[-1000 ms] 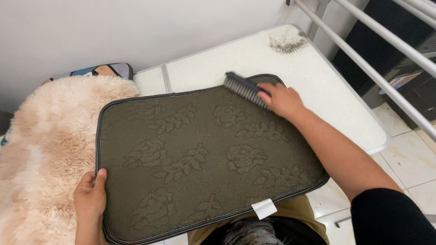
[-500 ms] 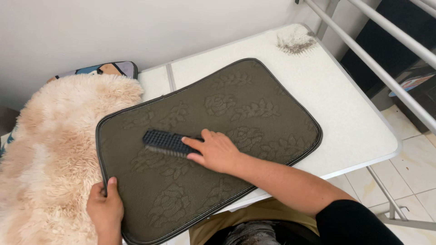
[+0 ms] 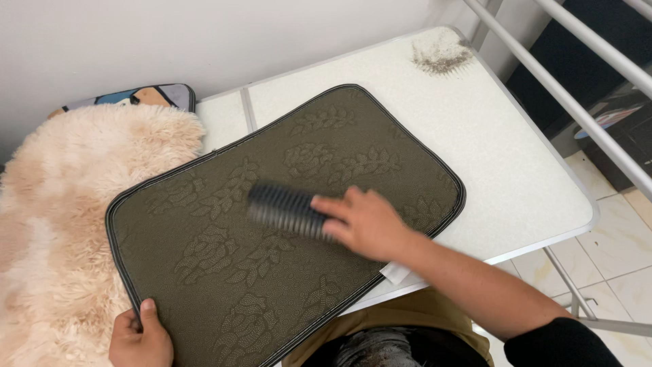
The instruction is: The person uses a black brush to clean a floral-patterned mat and a plain olive-green mat on a white table. They repeatedly brush both sides of the mats, flipping them over to treat each surface, and occasionally brush the table surface to gather debris.
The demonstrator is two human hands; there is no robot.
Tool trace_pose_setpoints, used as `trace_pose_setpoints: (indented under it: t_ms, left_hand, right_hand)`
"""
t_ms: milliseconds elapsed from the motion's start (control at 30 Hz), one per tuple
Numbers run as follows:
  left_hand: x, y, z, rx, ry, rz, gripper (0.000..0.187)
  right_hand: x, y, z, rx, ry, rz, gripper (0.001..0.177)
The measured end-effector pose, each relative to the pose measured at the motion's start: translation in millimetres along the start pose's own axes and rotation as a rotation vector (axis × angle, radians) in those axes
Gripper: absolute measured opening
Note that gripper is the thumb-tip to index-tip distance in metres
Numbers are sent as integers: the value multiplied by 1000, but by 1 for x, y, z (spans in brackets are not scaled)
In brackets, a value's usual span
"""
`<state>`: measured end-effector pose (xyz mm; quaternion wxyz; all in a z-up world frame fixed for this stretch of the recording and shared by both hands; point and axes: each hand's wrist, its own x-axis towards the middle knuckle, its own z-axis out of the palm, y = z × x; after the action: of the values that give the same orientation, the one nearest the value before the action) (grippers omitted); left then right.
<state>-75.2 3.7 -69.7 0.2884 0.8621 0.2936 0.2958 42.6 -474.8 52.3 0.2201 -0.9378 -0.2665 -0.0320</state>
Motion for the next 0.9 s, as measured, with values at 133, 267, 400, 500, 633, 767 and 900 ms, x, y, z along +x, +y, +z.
trace_pose_setpoints:
  t_ms: [133,267,400,500,633,767,900]
  left_hand:
    - [20,-34,3,141,37,69,34]
    - [7,-62,2,197,49,71,36]
    - [7,-71,22,171,122,104,30]
    - [9,-91,24,162,95,59,31]
    - [21,-101,24,193,194,174,30]
    - [13,-108,22,181,136,169,26]
    - [9,-102,30,108,155,184,24]
  right_hand:
    - [-17,1,0,-79,-117,5,53]
    - [-3,85,-58,-207,27,503,49]
    - [-15,89,-65,-202,246,357,48]
    - [-57,29,-12,3,-35,-77,52]
    - [-78,22,3,-148,-158,-144,56]
    - [-58,111,-60,-318,-37,542,54]
    - [-76,115,-68,-183,212,453,49]
